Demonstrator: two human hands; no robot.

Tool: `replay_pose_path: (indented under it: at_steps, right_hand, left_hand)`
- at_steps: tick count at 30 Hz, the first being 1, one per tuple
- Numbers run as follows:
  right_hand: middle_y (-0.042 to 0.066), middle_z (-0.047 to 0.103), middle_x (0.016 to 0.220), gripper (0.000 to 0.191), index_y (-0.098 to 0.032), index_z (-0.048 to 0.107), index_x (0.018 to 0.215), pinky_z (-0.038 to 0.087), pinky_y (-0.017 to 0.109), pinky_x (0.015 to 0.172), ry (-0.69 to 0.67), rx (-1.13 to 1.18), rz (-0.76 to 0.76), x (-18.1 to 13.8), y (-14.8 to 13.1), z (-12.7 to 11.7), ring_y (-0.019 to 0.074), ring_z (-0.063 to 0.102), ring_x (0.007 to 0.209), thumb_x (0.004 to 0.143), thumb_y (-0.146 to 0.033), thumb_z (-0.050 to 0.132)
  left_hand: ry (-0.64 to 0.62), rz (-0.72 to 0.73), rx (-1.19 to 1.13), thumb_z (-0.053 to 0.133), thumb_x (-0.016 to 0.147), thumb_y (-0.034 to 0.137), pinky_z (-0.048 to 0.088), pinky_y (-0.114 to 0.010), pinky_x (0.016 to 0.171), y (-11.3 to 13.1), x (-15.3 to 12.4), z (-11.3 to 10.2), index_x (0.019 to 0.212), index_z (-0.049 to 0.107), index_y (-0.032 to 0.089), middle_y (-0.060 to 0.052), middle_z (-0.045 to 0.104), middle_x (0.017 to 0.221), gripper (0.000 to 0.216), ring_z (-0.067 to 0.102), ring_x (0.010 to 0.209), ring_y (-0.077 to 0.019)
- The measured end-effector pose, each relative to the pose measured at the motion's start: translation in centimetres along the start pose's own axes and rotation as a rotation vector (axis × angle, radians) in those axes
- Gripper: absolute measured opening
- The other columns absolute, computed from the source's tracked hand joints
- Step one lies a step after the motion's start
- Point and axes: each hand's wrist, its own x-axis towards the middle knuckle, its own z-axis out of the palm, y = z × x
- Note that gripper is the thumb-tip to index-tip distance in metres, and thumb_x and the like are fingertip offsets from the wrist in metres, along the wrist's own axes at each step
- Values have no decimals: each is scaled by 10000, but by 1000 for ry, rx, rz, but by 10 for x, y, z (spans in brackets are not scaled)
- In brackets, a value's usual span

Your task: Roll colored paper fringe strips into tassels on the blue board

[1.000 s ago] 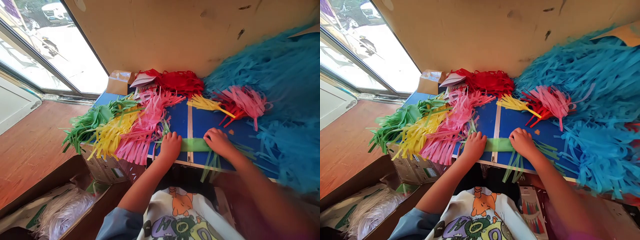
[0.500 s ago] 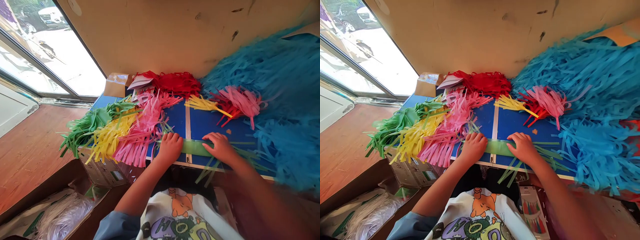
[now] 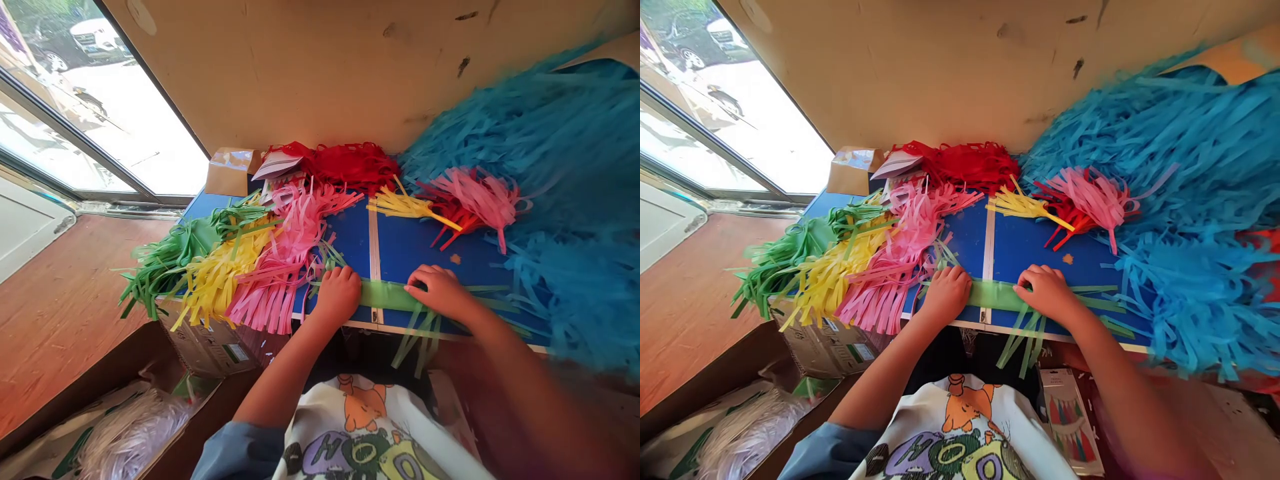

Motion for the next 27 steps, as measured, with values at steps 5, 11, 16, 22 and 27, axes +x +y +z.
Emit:
replay_pose_path:
  at_steps: [5, 11, 16, 22, 27]
  right_hand:
    - [36, 621, 837, 216, -234, 595, 694, 341, 342, 699, -45, -52, 90, -2, 0, -7, 216, 516, 826, 741, -404, 470]
    - [35, 618, 825, 146, -237, 594, 700, 331, 329, 663, -89, -113, 185, -5, -1, -10, 230, 517, 830, 688, -351, 505]
    - [26, 614, 818, 113, -240, 590, 647, 318, 331, 676, -113, -126, 200, -5, -2, -13, 226, 509, 834, 676, -255, 482]
    - [36, 611, 843, 173, -225, 564, 667, 324, 337, 683, -176, -138, 227, -2, -5, -18, 220, 505, 831, 734, -234, 405]
    - [62, 605, 904, 202, -210, 557, 723, 333, 356, 702, -233, -170, 256, 2, -8, -19, 236, 497, 860, 758, -230, 359]
  left_hand:
    - [-11, -26, -12, 336, 924, 217, 375, -366, 757, 1, 3, -2, 927, 590, 147, -102, 566, 960, 263, 511, 901, -232]
    - [16, -10, 10, 339, 919, 236, 385, -363, 736, 2, 3, -2, 906, 591, 147, -88, 575, 941, 268, 519, 883, -238]
    - [16, -3, 13, 363, 910, 247, 385, -359, 733, 2, 3, -3, 906, 593, 149, -91, 571, 939, 250, 515, 890, -238]
    - [18, 3, 20, 344, 918, 241, 383, -355, 725, 2, 3, -1, 902, 587, 150, -89, 568, 934, 261, 514, 884, -237]
    - [13, -10, 28, 350, 913, 233, 391, -362, 715, 4, 4, -1, 887, 575, 144, -95, 560, 913, 244, 510, 887, -249]
